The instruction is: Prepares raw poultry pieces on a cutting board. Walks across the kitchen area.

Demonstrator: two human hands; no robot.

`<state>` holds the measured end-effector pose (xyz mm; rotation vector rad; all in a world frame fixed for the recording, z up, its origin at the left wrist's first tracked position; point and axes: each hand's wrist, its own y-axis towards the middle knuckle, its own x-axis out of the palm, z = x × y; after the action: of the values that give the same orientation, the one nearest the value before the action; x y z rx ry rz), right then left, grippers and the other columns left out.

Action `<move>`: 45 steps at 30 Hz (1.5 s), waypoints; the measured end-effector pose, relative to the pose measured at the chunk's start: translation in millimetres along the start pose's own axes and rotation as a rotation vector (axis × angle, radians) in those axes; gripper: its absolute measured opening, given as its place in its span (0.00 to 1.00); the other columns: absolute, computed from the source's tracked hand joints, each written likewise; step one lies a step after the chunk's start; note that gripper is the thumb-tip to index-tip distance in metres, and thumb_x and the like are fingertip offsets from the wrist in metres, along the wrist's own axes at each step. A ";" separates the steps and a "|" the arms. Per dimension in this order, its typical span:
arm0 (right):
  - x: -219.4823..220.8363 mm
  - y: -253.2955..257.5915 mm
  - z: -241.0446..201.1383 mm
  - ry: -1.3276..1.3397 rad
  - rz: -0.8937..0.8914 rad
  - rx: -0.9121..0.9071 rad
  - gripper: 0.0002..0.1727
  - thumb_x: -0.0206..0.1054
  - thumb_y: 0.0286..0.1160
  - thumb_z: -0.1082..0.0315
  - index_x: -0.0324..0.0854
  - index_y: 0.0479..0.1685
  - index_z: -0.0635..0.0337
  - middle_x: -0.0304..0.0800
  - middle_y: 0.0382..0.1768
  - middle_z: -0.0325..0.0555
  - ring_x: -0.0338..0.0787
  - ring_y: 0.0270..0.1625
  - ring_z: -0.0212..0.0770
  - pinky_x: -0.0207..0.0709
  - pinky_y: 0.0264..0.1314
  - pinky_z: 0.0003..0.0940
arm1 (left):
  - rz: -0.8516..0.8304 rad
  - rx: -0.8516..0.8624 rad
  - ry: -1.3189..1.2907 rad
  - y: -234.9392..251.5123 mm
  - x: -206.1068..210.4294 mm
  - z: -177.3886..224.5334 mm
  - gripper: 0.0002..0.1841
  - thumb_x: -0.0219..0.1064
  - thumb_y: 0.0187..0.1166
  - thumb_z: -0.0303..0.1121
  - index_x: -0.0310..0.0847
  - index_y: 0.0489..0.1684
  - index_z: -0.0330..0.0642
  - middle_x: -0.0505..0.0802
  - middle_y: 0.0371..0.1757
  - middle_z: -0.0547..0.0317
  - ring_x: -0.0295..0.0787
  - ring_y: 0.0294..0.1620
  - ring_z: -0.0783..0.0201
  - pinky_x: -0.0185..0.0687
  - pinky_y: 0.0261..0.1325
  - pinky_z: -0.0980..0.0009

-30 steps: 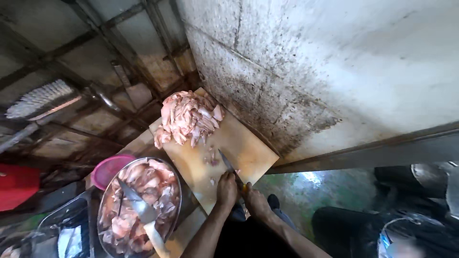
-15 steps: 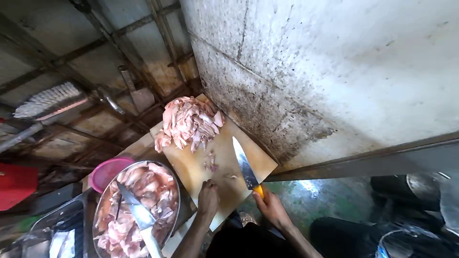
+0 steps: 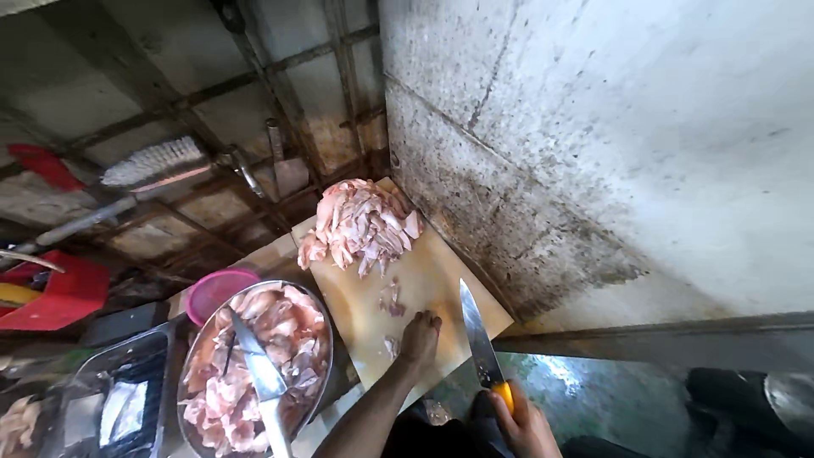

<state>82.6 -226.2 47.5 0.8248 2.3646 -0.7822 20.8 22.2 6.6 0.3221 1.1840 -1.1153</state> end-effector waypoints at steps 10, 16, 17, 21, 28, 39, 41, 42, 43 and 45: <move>-5.1 -8.6 23.4 -0.052 -0.002 0.061 0.27 0.61 0.83 0.44 0.82 0.58 0.62 0.90 0.27 0.50 0.92 0.28 0.49 0.86 0.35 0.55 | -0.059 -0.335 0.195 -9.8 -40.1 -46.5 0.21 0.56 0.81 0.22 0.80 0.73 0.40 0.75 0.81 0.41 0.77 0.76 0.40 0.88 0.64 0.51; -9.6 -5.8 19.4 -0.082 0.010 0.046 0.27 0.62 0.82 0.44 0.82 0.58 0.61 0.91 0.27 0.50 0.92 0.28 0.50 0.86 0.36 0.57 | 0.274 -0.333 -0.296 -27.9 -59.4 -81.8 0.14 0.60 0.84 0.33 0.84 0.59 0.37 0.93 0.53 0.49 0.93 0.54 0.56 0.89 0.63 0.55; -9.1 -5.9 20.8 -0.076 0.008 0.051 0.26 0.62 0.82 0.44 0.83 0.58 0.60 0.91 0.27 0.50 0.92 0.28 0.50 0.86 0.35 0.56 | 0.355 -0.362 -0.332 -26.6 -64.9 -88.6 0.12 0.63 0.82 0.32 0.85 0.56 0.38 0.95 0.44 0.51 0.94 0.45 0.57 0.91 0.56 0.54; -6.2 -4.6 21.2 -0.075 -0.014 0.055 0.27 0.62 0.82 0.44 0.82 0.58 0.61 0.90 0.27 0.51 0.92 0.28 0.51 0.86 0.36 0.57 | 0.316 -0.392 -0.269 -3.4 -78.7 -105.4 0.18 0.59 0.86 0.38 0.84 0.68 0.44 0.94 0.57 0.48 0.93 0.59 0.53 0.86 0.67 0.52; -2.0 -9.1 13.9 -0.124 -0.043 0.035 0.27 0.62 0.83 0.44 0.82 0.57 0.62 0.91 0.28 0.52 0.93 0.30 0.52 0.86 0.37 0.57 | 0.002 -0.271 0.005 47.5 -66.8 -80.4 0.20 0.65 0.82 0.41 0.83 0.71 0.48 0.82 0.74 0.44 0.76 0.79 0.42 0.82 0.72 0.46; -1.6 -25.5 31.5 -0.116 -0.028 0.169 0.27 0.62 0.82 0.42 0.83 0.56 0.60 0.91 0.29 0.51 0.93 0.32 0.51 0.86 0.39 0.57 | -0.123 -0.253 0.045 12.6 -87.3 -110.1 0.24 0.64 0.82 0.45 0.80 0.75 0.48 0.80 0.77 0.42 0.79 0.76 0.42 0.79 0.75 0.45; 0.4 -28.0 37.2 -0.115 -0.034 0.192 0.27 0.62 0.82 0.42 0.83 0.56 0.59 0.92 0.29 0.51 0.93 0.32 0.51 0.86 0.39 0.57 | -0.117 -0.252 0.048 8.2 -78.8 -103.9 0.25 0.67 0.80 0.41 0.80 0.76 0.46 0.80 0.77 0.41 0.79 0.75 0.41 0.80 0.75 0.47; 1.0 -29.5 38.8 -0.127 -0.044 0.196 0.27 0.63 0.81 0.42 0.83 0.56 0.59 0.92 0.30 0.50 0.93 0.32 0.51 0.87 0.39 0.56 | -0.114 -0.249 0.060 7.8 -76.0 -99.1 0.23 0.66 0.81 0.38 0.80 0.75 0.46 0.80 0.77 0.41 0.79 0.75 0.41 0.79 0.76 0.48; 0.8 -31.3 39.5 -0.135 -0.054 0.197 0.27 0.63 0.81 0.42 0.83 0.55 0.60 0.91 0.29 0.51 0.93 0.32 0.52 0.86 0.39 0.57 | -0.114 -0.243 0.073 8.5 -73.7 -94.7 0.22 0.64 0.82 0.35 0.80 0.74 0.45 0.81 0.76 0.42 0.80 0.75 0.41 0.79 0.76 0.49; -1.7 -34.9 40.1 -0.139 -0.073 0.210 0.28 0.62 0.82 0.41 0.83 0.57 0.60 0.91 0.30 0.52 0.93 0.34 0.53 0.86 0.40 0.58 | -0.098 -0.218 0.104 12.8 -69.1 -89.9 0.20 0.63 0.82 0.32 0.82 0.73 0.44 0.84 0.73 0.43 0.81 0.73 0.42 0.80 0.75 0.49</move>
<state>71.0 -275.9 32.5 0.7436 2.2265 -1.0965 -16.7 128.4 25.0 0.1568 1.4130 -1.0522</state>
